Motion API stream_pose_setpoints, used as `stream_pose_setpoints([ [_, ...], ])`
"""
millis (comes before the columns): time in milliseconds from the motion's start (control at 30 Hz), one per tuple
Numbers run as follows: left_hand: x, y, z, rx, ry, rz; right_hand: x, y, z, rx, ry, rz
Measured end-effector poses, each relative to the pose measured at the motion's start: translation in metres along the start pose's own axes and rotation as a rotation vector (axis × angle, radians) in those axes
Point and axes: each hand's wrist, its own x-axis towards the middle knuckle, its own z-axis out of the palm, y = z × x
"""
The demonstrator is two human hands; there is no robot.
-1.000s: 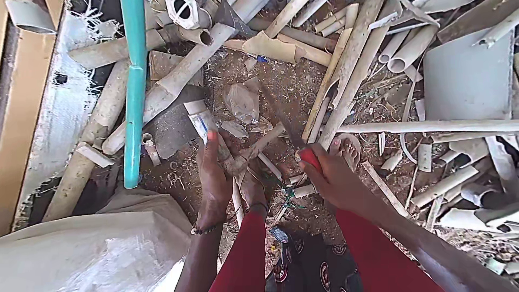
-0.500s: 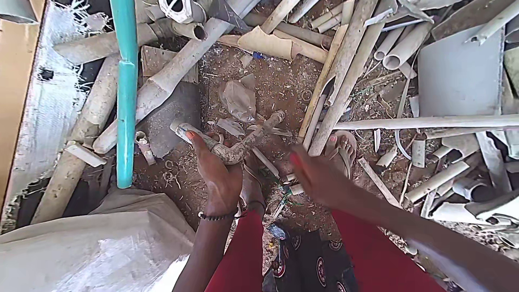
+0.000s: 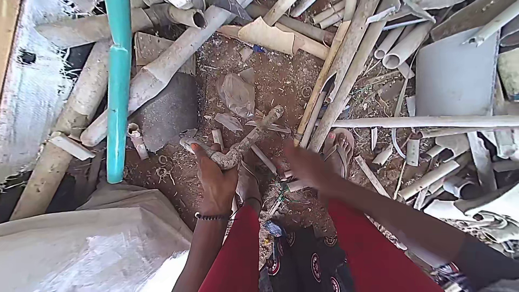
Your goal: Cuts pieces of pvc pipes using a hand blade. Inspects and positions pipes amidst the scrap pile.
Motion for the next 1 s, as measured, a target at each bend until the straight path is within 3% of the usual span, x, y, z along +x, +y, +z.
stream_pose_setpoints([
  [67,-0.004,0.001,0.006,-0.008,-0.024,0.012,0.010,0.004,-0.019,0.029,0.002,0.099],
  [200,-0.004,0.007,0.011,-0.012,-0.037,-0.011,-0.025,-0.030,-0.007,0.009,-0.018,-0.149],
  [367,-0.002,0.010,0.002,-0.031,-0.010,-0.133,0.021,0.010,-0.018,0.102,0.080,0.111],
  [467,0.000,0.012,-0.005,-0.119,-0.077,-0.219,-0.004,0.000,-0.018,0.197,0.174,-0.029],
  [567,-0.001,0.007,-0.017,-0.243,-0.395,-0.204,-0.009,0.001,-0.002,0.280,0.202,-0.079],
  [667,-0.002,-0.006,-0.016,-0.316,-0.730,-0.181,0.004,0.024,0.012,0.640,0.147,0.101],
  [733,0.004,-0.014,-0.012,-0.115,-0.865,-0.097,0.001,0.035,0.015,0.924,0.177,0.200],
  [800,0.011,-0.022,-0.006,0.160,-0.909,0.034,-0.013,0.041,0.007,0.881,0.311,0.160],
  [833,0.010,-0.022,-0.001,0.208,-0.880,0.083,-0.021,0.042,0.003,0.775,0.417,0.117],
  [900,-0.005,-0.013,0.012,0.173,-0.655,0.095,-0.037,0.042,-0.002,0.582,0.659,0.032],
  [1000,-0.013,0.010,0.025,0.033,-0.244,-0.098,-0.059,0.030,-0.013,0.533,0.912,-0.171],
])
